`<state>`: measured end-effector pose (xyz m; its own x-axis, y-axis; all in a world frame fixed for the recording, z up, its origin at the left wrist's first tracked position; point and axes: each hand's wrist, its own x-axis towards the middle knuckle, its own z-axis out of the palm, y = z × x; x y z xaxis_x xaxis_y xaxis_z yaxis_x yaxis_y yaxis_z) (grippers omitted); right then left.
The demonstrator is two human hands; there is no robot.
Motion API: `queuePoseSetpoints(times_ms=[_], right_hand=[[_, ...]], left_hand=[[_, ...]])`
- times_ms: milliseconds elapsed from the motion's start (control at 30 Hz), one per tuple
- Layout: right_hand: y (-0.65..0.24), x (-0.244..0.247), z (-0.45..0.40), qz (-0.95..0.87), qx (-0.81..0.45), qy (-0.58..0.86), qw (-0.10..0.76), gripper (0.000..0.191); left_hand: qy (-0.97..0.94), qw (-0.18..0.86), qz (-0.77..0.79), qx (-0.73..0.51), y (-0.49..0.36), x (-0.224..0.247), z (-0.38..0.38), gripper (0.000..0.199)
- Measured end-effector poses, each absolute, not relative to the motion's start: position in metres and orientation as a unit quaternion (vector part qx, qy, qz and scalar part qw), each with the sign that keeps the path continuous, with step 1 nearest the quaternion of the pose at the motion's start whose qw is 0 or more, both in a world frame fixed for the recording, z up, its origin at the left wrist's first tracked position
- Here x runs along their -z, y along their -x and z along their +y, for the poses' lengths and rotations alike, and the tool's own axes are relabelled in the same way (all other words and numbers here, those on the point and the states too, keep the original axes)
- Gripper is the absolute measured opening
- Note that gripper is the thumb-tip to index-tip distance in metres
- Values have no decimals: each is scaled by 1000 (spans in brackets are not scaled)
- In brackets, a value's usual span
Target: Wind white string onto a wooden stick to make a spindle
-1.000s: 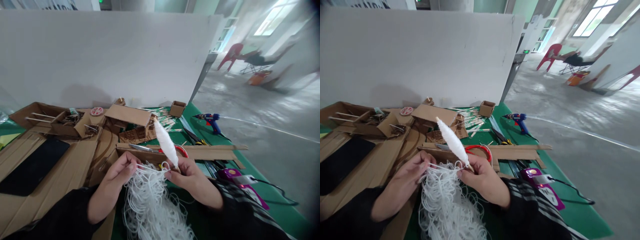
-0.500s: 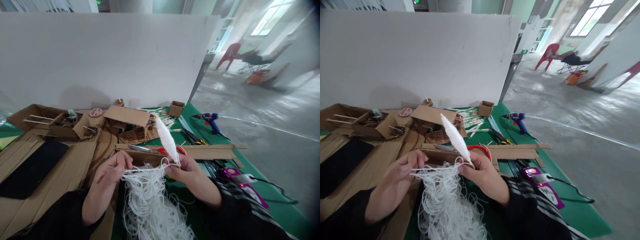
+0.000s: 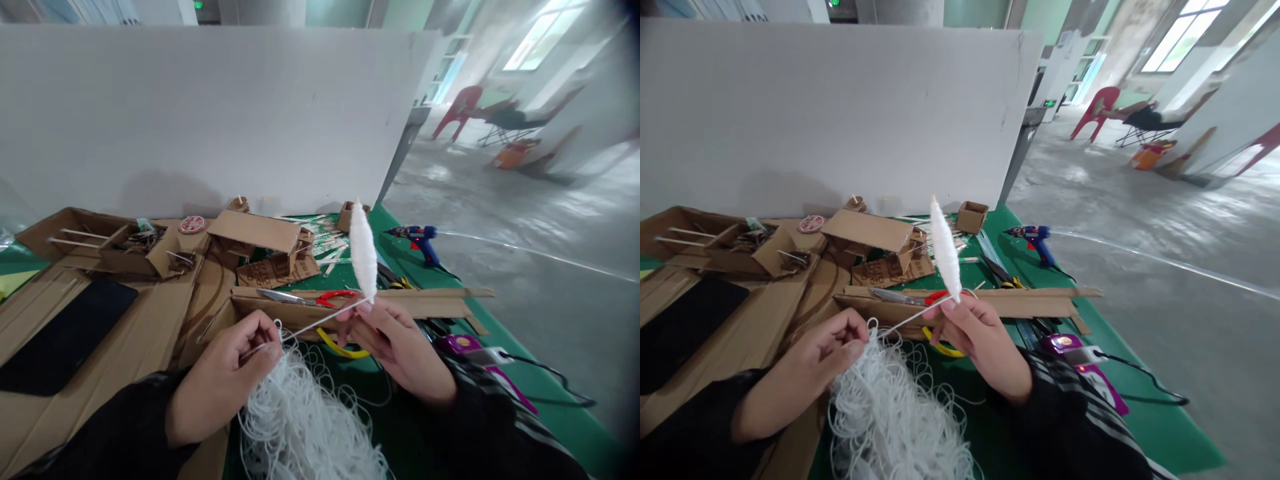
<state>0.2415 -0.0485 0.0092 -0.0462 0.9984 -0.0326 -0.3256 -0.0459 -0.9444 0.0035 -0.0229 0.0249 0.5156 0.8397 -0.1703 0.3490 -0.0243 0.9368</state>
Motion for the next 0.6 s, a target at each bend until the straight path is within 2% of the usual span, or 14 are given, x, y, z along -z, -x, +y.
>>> queuePoseSetpoints(times_ms=[67, 167, 233, 367, 433, 600], right_hand=[[-242, -10, -49, -417, -596, 407, 553, 29], [-244, -9, -49, -422, -602, 395, 551, 30], [-244, -7, -49, -424, -606, 384, 552, 29], [-244, -8, -50, -430, -605, 375, 556, 29], [-243, -9, -51, -425, -598, 382, 562, 28], [-245, -11, -51, -413, -567, 400, 590, 27]], left_hand=[[-731, 455, 468, -198, -5, -23, -23, 9], [-779, 312, 509, -193, -7, -20, -24, 21], [-790, 264, 519, -190, -9, -18, -25, 24], [-803, 263, 501, -188, -10, -14, -25, 10], [-796, 282, 494, -207, -9, -13, -26, 10], [-753, 426, 448, -226, -7, -13, -26, 14]])
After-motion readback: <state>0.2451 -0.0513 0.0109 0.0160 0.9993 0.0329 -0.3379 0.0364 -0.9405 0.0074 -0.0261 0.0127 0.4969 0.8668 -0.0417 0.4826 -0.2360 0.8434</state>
